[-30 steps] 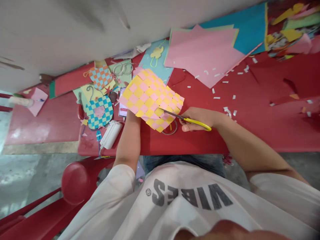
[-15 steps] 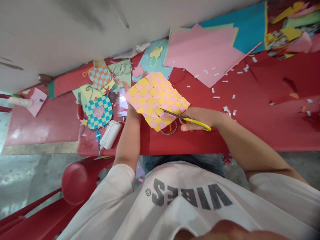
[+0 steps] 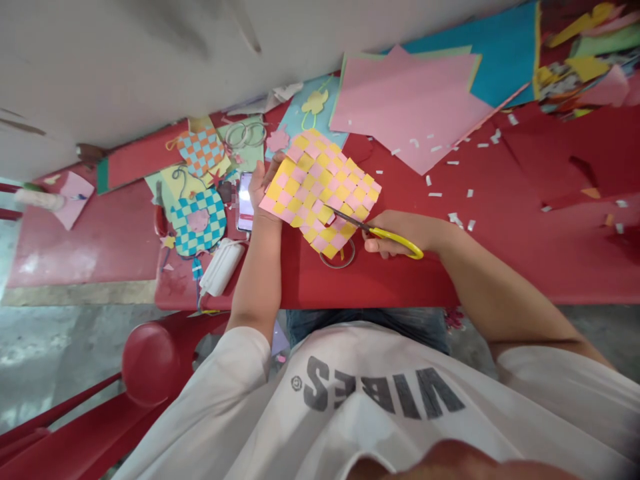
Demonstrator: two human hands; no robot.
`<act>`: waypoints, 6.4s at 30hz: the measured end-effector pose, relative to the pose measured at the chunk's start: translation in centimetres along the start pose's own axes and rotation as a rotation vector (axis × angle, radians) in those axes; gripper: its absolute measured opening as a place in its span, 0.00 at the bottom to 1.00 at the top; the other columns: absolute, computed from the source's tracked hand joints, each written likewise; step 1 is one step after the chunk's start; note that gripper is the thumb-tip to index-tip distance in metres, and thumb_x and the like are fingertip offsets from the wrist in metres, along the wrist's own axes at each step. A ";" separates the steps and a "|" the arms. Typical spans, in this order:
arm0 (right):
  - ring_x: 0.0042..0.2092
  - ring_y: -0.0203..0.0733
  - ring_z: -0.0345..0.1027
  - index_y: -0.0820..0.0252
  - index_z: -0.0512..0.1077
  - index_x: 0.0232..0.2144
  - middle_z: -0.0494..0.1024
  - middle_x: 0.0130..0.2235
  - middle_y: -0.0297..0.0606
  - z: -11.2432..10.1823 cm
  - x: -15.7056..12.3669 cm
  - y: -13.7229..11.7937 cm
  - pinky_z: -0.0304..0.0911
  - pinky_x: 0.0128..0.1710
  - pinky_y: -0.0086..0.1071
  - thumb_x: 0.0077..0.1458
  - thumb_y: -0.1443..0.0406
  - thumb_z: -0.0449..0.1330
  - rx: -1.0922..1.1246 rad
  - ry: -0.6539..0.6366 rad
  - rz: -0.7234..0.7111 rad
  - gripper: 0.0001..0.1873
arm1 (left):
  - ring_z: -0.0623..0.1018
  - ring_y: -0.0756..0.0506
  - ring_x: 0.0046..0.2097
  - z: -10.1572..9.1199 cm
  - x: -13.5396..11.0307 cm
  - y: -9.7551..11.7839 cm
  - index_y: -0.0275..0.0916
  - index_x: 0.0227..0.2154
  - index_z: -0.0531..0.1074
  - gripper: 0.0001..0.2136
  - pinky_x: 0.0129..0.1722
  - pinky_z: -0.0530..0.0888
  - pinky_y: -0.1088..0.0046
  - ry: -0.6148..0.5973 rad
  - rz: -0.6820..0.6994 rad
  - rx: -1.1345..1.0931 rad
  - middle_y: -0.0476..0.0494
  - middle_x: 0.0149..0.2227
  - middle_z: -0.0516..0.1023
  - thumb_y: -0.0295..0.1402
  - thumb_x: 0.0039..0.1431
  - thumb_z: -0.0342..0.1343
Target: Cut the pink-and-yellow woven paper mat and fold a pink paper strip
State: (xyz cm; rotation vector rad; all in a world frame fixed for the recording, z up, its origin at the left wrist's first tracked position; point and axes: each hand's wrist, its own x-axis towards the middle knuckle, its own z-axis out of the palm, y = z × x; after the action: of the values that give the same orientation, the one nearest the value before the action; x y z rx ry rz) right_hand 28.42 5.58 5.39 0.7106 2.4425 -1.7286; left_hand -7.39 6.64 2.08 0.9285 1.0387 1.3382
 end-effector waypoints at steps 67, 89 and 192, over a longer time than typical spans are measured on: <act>0.29 0.44 0.65 0.56 0.68 0.28 0.74 0.27 0.44 0.6 0.7 -0.6 0.51 0.32 0.39 0.63 0.25 0.41 -0.345 0.241 -0.072 0.45 | 0.84 0.34 0.64 0.3 1.2 -3.7 0.38 0.42 0.83 0.12 0.63 0.82 0.59 0.087 -0.221 -0.043 0.44 0.44 0.89 0.39 0.59 0.69; 0.32 0.48 0.74 0.59 0.73 0.32 0.81 0.32 0.49 0.8 0.6 -0.8 0.55 0.33 0.38 0.61 0.23 0.40 -0.287 0.258 -0.030 0.49 | 0.81 0.34 0.68 1.0 1.0 -3.5 0.39 0.43 0.81 0.10 0.66 0.80 0.57 0.137 -0.228 -0.019 0.42 0.49 0.88 0.36 0.60 0.68; 0.18 0.40 0.69 0.58 0.73 0.30 0.75 0.18 0.39 2.5 2.1 1.1 0.64 0.19 0.33 0.60 0.25 0.52 0.360 0.528 0.013 0.44 | 0.80 0.30 0.68 0.0 1.5 -3.7 0.39 0.48 0.83 0.22 0.73 0.74 0.47 0.021 0.007 0.042 0.39 0.50 0.89 0.34 0.48 0.75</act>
State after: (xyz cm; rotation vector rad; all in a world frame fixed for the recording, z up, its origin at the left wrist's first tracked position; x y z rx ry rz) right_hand 26.44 4.32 2.90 1.3727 2.4151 -2.2409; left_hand -6.34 8.00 -1.51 0.9521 1.0845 1.3389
